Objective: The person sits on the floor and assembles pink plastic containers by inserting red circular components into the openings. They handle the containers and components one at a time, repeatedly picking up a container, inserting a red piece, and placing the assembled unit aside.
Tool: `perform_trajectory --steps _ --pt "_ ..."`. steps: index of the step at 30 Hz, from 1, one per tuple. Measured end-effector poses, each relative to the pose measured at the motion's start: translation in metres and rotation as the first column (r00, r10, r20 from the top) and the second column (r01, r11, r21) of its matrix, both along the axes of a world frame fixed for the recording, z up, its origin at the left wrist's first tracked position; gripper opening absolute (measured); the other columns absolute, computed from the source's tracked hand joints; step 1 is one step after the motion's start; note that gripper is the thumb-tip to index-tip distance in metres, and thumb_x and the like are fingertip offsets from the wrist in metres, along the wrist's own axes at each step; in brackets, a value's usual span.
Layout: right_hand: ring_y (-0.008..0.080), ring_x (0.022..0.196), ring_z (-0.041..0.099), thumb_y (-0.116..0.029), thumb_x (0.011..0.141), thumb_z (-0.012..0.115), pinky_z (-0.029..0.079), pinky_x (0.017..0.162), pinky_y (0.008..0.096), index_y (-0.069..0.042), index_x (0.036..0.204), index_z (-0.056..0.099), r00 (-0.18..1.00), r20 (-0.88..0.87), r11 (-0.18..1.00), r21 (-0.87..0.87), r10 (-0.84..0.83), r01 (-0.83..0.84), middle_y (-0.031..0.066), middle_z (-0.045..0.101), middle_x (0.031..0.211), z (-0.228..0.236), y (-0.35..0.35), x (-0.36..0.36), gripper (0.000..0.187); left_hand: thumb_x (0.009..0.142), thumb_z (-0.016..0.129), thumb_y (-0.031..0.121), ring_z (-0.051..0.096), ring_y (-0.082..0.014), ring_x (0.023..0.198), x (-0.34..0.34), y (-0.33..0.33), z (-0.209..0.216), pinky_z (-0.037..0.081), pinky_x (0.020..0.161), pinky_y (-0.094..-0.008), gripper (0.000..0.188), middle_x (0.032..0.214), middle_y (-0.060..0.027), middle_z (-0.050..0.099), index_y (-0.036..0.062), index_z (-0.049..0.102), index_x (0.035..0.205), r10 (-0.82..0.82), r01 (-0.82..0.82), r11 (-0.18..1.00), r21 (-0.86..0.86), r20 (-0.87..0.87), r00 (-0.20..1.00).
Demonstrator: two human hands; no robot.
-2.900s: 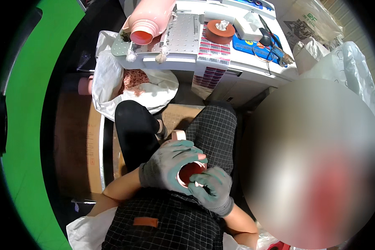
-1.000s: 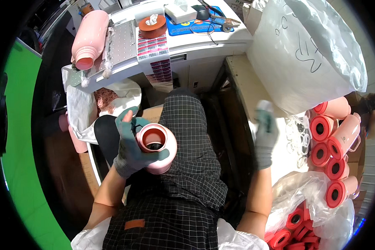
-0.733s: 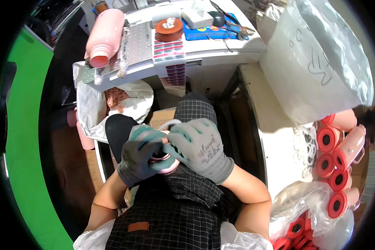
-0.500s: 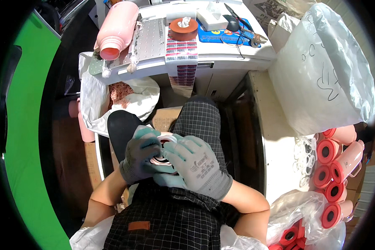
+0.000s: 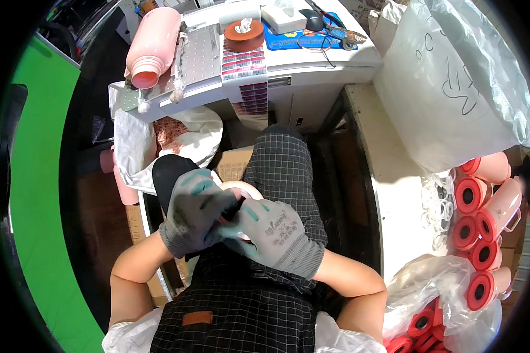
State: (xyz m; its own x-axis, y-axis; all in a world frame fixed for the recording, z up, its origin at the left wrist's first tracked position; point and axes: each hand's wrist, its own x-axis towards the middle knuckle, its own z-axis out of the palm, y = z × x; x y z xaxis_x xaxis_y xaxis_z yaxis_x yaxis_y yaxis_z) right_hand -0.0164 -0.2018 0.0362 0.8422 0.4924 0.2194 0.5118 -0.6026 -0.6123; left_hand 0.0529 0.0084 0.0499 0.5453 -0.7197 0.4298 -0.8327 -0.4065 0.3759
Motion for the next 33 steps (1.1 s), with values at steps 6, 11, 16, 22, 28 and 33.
perform_trajectory --steps 6,11,16,22,28,33 --pt "0.0225 0.074 0.061 -0.032 0.085 0.078 0.047 0.064 0.039 -0.009 0.084 0.067 0.943 0.322 0.994 -0.035 -0.086 0.102 0.0098 0.066 0.107 -0.007 0.011 0.003 0.026 0.072 0.079 0.024 0.059 -0.0303 0.084 0.001 -0.011 0.032 0.05 0.074 -0.0446 0.026 0.092 -0.008 0.059 0.011 0.072 0.092 0.106 -0.142 0.926 0.349 0.121 0.987" --pt "0.0227 0.077 0.063 -0.03 0.085 0.079 0.048 0.065 0.0388 -0.011 0.085 0.068 0.945 0.314 0.995 -0.024 -0.086 0.099 0.0081 0.068 0.104 -0.018 0.01 -0.001 0.022 0.07 0.083 0.028 0.06 -0.0303 0.095 0.034 -0.024 0.053 0.051 0.08 -0.044 0.03 0.101 -0.0078 0.06 0.0119 0.073 0.093 -0.107 0.095 0.862 0.497 -0.004 0.994" --pt "0.0239 0.079 0.065 -0.028 0.083 0.081 0.049 0.065 0.0384 -0.011 0.086 0.068 0.965 0.252 0.998 0.001 -0.066 0.068 0.0062 0.068 0.097 -0.017 0.002 -0.002 0.021 0.078 0.08 0.028 0.066 -0.0295 0.089 0.043 -0.025 0.031 0.054 0.075 -0.0429 0.024 0.095 -0.0104 0.063 0.0098 0.072 0.092 -0.173 0.26 0.851 0.456 -0.224 0.959" --pt "0.0251 0.075 0.064 -0.028 0.078 0.085 0.049 0.064 0.0395 -0.012 0.083 0.068 0.956 0.234 0.981 0.123 -0.175 0.149 0.0071 0.065 0.086 -0.02 0.001 -0.005 0.024 0.075 0.085 0.036 0.069 -0.0298 0.09 0.034 -0.033 0.02 0.057 0.076 -0.0416 0.044 0.099 -0.0106 0.067 0.01 0.071 0.108 -0.158 0.231 0.894 0.383 -0.214 0.964" --pt "0.0187 0.063 0.048 -0.014 0.085 0.075 0.04 0.058 0.0336 -0.002 0.077 0.059 0.737 -0.192 0.592 0.481 -0.648 0.646 0.0093 0.05 0.071 -0.057 -0.063 -0.031 0.022 0.098 0.066 0.014 0.065 -0.0151 0.079 0.019 -0.017 -0.042 0.054 0.069 -0.0297 0.02 0.088 -0.0084 0.065 -0.0003 0.066 0.112 0.172 -0.307 0.897 -0.319 -0.389 0.905" --pt "0.017 0.086 0.056 -0.034 0.107 0.05 0.046 0.078 0.0329 0.004 0.104 0.062 0.527 -0.166 0.383 0.514 -0.834 0.768 0.0079 0.063 0.096 -0.088 -0.093 -0.065 0.04 0.104 0.057 0.028 0.063 -0.0204 0.097 -0.008 0.043 -0.154 0.053 0.086 -0.0345 0.028 0.108 -0.0105 0.065 0.0029 0.066 0.113 -0.02 -0.488 0.821 -0.295 -0.87 0.493"
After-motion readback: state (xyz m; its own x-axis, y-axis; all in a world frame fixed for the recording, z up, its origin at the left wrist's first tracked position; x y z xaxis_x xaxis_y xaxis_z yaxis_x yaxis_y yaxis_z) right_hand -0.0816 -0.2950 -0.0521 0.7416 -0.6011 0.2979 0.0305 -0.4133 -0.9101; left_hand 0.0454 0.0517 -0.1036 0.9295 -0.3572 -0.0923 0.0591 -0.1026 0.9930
